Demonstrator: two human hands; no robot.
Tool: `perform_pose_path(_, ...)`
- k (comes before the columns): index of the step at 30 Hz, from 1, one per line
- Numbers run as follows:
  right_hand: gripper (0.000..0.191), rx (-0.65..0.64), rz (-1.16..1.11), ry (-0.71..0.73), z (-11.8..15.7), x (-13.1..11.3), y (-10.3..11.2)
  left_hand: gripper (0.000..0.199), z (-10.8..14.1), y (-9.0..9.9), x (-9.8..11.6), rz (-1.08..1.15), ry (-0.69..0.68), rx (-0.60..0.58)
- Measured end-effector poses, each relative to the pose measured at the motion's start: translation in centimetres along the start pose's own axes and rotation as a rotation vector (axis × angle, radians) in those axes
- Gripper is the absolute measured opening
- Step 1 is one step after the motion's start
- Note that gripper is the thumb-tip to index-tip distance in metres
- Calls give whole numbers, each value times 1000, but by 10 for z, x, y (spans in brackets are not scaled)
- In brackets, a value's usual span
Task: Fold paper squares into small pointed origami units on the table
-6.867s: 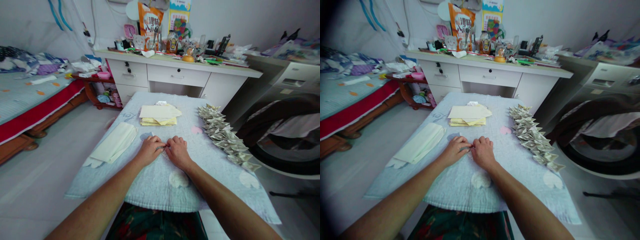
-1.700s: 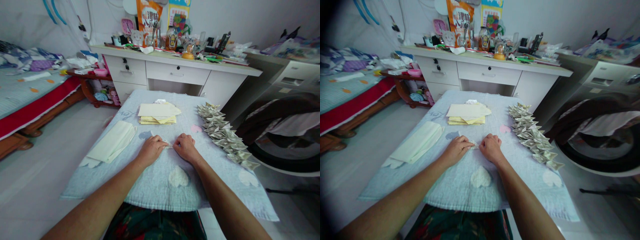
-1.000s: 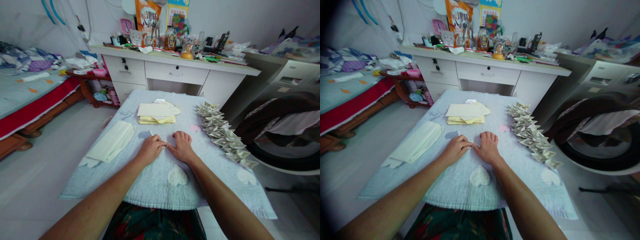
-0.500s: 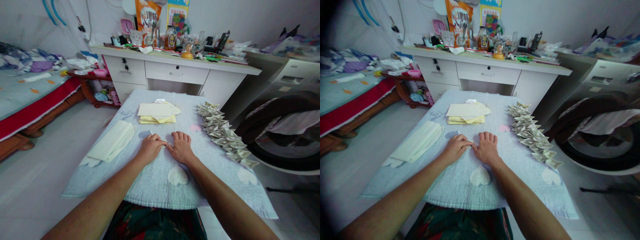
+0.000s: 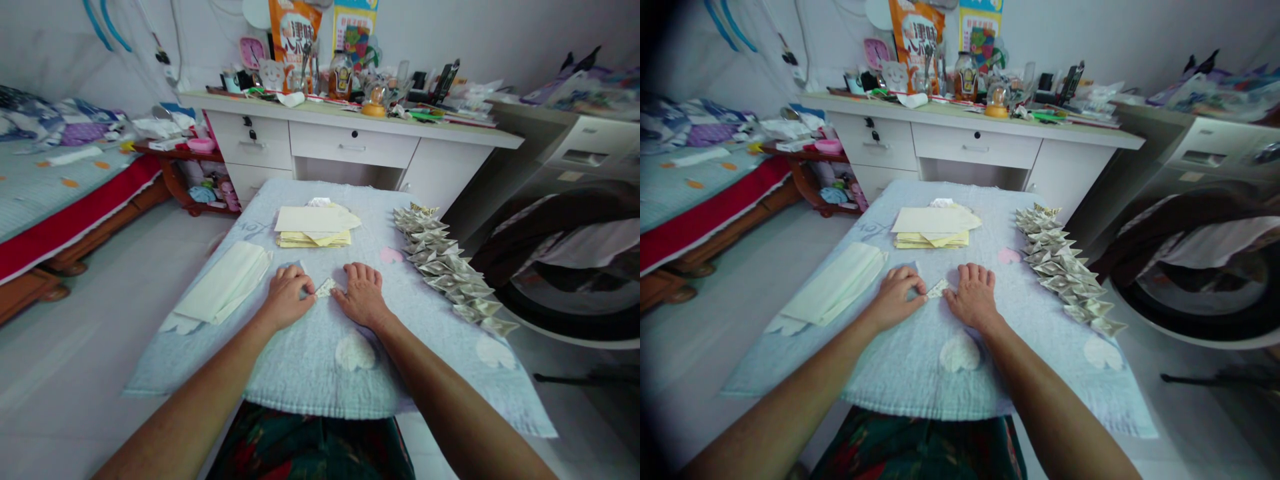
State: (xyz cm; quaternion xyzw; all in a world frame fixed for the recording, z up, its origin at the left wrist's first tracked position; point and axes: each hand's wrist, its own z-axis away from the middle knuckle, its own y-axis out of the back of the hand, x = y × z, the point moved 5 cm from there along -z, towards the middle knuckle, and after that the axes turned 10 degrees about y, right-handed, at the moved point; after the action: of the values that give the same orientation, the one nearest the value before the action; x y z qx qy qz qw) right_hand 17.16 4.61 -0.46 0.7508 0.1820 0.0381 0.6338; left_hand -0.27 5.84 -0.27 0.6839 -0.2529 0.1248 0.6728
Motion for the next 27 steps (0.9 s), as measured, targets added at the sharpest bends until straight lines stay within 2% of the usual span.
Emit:
perform_pose_path(9,55,3,7,6,1,0,0,10,-2,-4,2,-1,33,-36)
perform_pose_path(18,55,-7,21,0,1,-1,2,11,-1,-7,5,-81,26,-40)
perform_pose_path(27,55,0,18,1,1,1,-1,10,4,-5,6,-169,81,-43)
